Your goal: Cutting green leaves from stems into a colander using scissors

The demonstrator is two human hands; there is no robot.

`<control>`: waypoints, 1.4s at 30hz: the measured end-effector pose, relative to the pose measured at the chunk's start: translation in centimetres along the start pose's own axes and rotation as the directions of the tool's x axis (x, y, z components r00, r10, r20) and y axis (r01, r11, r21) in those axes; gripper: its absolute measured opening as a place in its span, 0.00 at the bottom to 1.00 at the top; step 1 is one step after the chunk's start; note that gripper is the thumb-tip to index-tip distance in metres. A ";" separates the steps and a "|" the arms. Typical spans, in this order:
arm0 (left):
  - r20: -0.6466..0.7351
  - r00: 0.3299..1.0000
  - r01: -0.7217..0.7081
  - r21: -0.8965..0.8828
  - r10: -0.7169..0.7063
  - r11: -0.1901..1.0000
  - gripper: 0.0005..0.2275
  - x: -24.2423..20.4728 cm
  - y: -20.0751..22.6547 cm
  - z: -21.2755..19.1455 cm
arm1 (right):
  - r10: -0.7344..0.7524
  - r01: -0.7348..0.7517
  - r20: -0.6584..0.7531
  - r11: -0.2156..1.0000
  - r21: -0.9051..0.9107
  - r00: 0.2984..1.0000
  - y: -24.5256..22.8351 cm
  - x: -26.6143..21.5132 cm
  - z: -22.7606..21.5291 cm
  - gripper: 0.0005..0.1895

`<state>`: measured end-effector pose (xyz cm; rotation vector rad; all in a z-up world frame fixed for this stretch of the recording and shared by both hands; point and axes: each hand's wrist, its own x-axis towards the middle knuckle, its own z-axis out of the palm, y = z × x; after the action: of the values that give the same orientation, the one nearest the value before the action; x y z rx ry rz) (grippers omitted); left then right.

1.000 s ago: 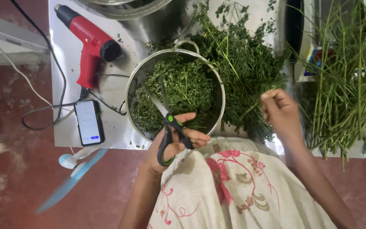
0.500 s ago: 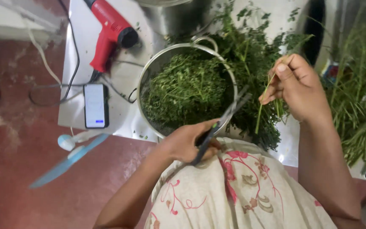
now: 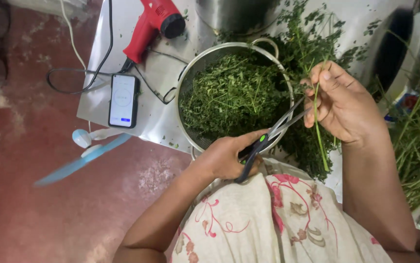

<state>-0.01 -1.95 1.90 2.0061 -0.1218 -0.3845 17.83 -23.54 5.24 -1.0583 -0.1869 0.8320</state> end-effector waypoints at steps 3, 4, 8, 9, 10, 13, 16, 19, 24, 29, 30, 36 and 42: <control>-0.018 0.999 0.028 0.004 -0.028 1.000 0.34 0.0 0.1 0.0 | 0.037 -0.038 0.030 0.999 0.027 0.999 0.6 0.0 0.4 0.08; -0.016 0.999 0.027 -0.003 -0.027 1.000 0.35 0.1 0.2 -0.1 | 0.059 -0.061 0.042 0.997 0.051 0.997 0.7 0.0 0.4 0.08; -0.009 1.000 0.022 0.018 -0.021 1.000 0.35 -0.2 0.4 -0.7 | 0.085 -0.090 0.072 0.993 0.071 0.994 1.1 0.3 0.9 0.07; -0.007 0.999 0.041 0.039 -0.040 0.998 0.35 -0.2 0.3 -0.7 | 0.087 -0.091 0.060 0.993 0.075 0.994 1.3 0.3 1.0 0.08; -0.003 0.998 0.060 0.060 -0.060 0.996 0.35 -0.2 0.3 -0.8 | 0.090 -0.093 0.048 0.992 0.080 0.995 1.5 0.3 1.1 0.08; -0.034 0.997 0.076 0.070 -0.073 0.995 0.35 -0.1 0.3 -0.8 | 0.140 -0.143 0.037 0.985 0.092 0.989 1.5 0.2 2.0 0.08; -0.031 0.995 0.099 0.088 -0.097 0.991 0.35 0.0 0.7 -1.2 | 0.136 -0.163 0.144 0.968 0.190 0.980 1.9 0.2 2.5 0.06; -0.050 0.998 0.051 0.086 -0.047 0.995 0.31 0.1 0.0 -1.2 | 0.192 -0.195 0.033 0.970 0.144 0.981 2.9 0.4 2.9 0.07; -0.103 0.984 0.105 -0.319 -0.145 0.942 0.25 -0.6 -1.3 0.2 | 0.079 -0.085 0.069 0.993 0.082 0.994 4.2 0.6 2.4 0.07; -0.087 0.996 -0.058 -0.805 -0.021 0.590 0.30 -1.6 -1.5 0.2 | 0.044 -0.037 0.055 0.993 -0.114 0.998 3.9 0.0 2.5 0.10; -0.012 0.999 -0.033 -0.796 0.039 0.604 0.30 -2.1 -1.2 -0.5 | 0.074 -0.064 0.065 0.987 -0.148 0.995 3.2 -0.2 3.0 0.09; 0.113 0.987 -0.004 -0.685 0.112 0.728 0.34 -2.4 -2.1 -0.6 | -0.002 -0.007 -0.018 0.889 -0.457 1.000 2.3 -1.0 3.6 0.10; 0.181 0.983 0.083 -0.629 0.042 0.773 0.35 -1.3 -2.0 -0.2 | -0.083 0.076 0.031 0.617 -0.783 0.996 1.4 -1.9 4.4 0.10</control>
<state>-1.34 -0.53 0.46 1.2933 -0.0710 -0.5448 13.56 -21.48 6.72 -1.8742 -0.6362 0.6571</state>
